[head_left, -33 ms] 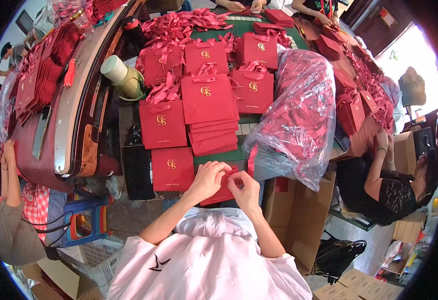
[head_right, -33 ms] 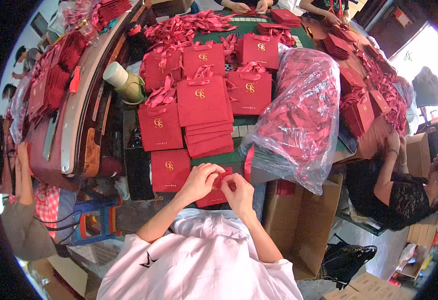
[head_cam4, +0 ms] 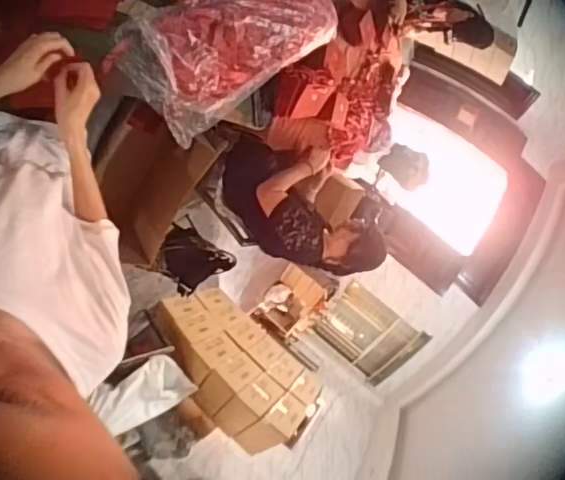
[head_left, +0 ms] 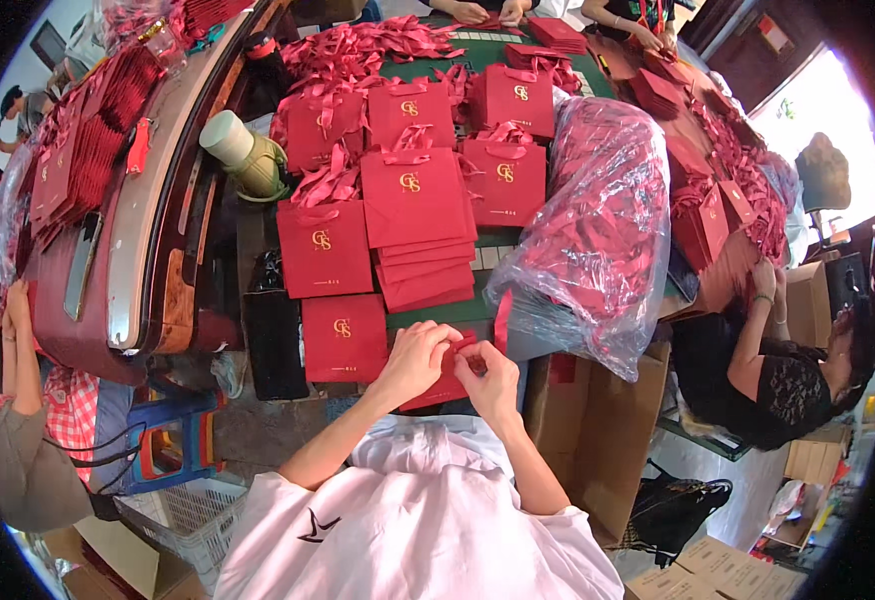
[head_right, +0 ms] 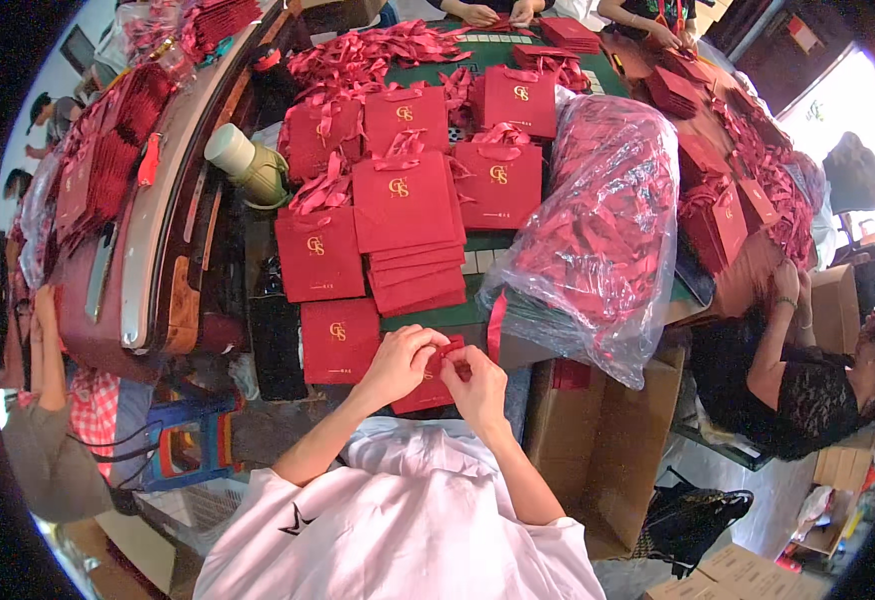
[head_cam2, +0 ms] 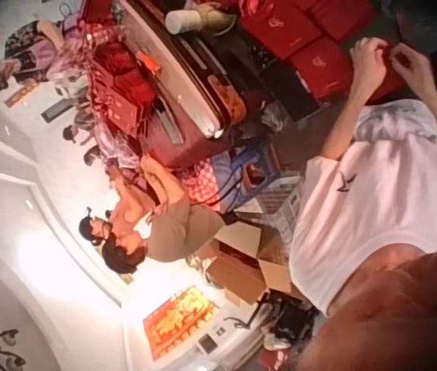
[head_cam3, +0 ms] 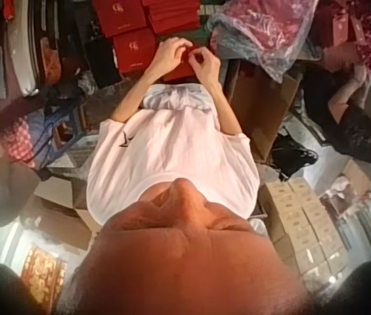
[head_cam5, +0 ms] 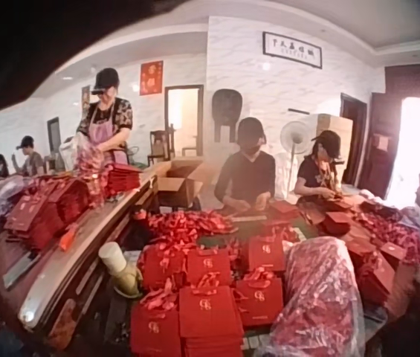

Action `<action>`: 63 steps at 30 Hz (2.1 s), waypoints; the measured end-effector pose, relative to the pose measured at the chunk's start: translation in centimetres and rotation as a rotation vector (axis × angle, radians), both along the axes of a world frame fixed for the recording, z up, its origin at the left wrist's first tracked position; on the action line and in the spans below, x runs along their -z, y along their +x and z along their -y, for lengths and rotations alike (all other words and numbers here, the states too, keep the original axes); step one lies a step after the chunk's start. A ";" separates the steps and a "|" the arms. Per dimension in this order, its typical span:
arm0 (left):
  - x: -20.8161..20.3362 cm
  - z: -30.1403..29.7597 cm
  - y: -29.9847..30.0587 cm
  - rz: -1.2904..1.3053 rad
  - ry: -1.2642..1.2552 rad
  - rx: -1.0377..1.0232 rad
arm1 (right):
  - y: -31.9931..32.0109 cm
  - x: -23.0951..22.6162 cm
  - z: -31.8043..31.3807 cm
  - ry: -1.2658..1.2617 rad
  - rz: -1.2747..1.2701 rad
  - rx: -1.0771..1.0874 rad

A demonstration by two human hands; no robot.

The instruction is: The person attaches ribbon handles to paper gift bags by hand, threading and tying ribbons onto each bag at a table.

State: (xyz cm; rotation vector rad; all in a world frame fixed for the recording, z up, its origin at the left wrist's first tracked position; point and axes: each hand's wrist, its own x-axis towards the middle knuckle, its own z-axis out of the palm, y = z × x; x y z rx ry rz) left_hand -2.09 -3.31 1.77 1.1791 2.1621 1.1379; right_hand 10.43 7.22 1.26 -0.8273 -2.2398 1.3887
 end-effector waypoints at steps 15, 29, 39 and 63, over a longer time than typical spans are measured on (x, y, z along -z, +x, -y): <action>-0.2 -0.6 1.4 -0.272 -0.013 -0.050 | -0.7 0.1 -0.2 0.423 0.024 -0.095; -2.0 -0.3 1.0 -0.246 0.037 0.027 | -0.6 1.3 -0.1 -0.216 -0.143 0.101; -0.1 -0.9 0.7 -0.250 0.061 -0.055 | -1.0 -2.7 -3.7 0.452 -0.072 -0.202; -0.8 -1.3 1.8 -0.189 0.120 0.087 | -1.8 0.7 -8.9 -0.013 -0.038 -0.014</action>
